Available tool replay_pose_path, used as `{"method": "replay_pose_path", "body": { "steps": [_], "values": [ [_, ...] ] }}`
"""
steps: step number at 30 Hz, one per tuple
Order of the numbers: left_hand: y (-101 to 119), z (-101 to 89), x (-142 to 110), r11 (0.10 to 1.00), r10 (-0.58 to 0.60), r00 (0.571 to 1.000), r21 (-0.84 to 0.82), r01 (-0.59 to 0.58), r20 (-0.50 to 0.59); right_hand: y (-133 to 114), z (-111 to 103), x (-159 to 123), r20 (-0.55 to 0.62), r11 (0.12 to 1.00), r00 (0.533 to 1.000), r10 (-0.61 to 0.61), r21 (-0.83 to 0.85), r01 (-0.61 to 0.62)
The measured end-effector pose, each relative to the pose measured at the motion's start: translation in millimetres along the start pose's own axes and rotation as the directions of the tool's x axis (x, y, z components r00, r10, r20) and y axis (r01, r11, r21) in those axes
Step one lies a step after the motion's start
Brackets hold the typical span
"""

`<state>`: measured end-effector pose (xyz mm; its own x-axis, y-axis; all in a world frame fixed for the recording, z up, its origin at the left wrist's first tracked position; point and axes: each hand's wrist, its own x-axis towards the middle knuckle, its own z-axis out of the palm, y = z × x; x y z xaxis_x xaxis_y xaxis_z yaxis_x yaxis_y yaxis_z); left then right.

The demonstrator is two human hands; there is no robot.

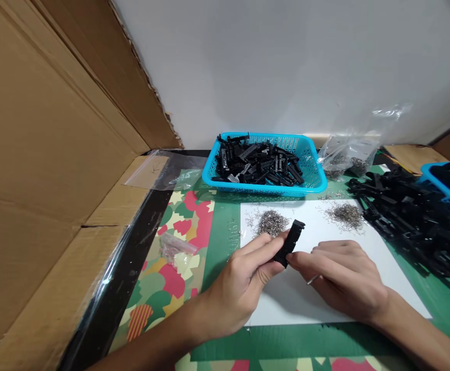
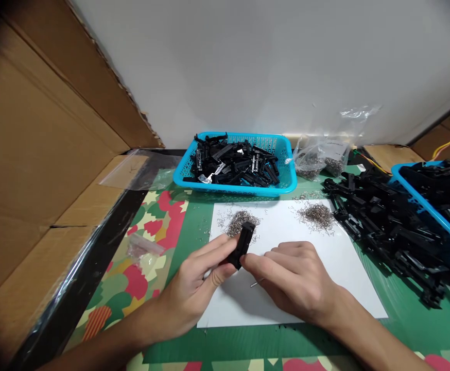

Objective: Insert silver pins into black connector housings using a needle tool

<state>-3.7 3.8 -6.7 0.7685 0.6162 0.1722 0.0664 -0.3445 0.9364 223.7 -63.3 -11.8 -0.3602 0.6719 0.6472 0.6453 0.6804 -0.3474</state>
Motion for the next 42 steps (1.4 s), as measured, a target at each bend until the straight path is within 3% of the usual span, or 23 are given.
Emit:
{"method": "replay_pose_path", "body": {
  "steps": [11, 33, 42],
  "values": [
    [-2.6, 4.7, 1.4, 0.999, 0.026, 0.998, 0.026, -0.024, -0.054, -6.1, -2.6, 1.6, 0.000, 0.998, 1.000, -0.015, -0.053, 0.015],
    [-0.7, 0.7, 3.0, 0.999, 0.036, 0.999, -0.041, -0.035, 0.022, -10.3, -11.4, 3.9, -0.018, 1.000, 1.000, -0.005, 0.025, 0.006],
    [-1.0, 0.7, 3.8, 0.998, -0.003, 0.999, -0.065, 0.007, 0.053, -10.5, -4.7, 0.0, 0.012, 0.999, 0.999, -0.043, -0.033, 0.043]
  ]
}}
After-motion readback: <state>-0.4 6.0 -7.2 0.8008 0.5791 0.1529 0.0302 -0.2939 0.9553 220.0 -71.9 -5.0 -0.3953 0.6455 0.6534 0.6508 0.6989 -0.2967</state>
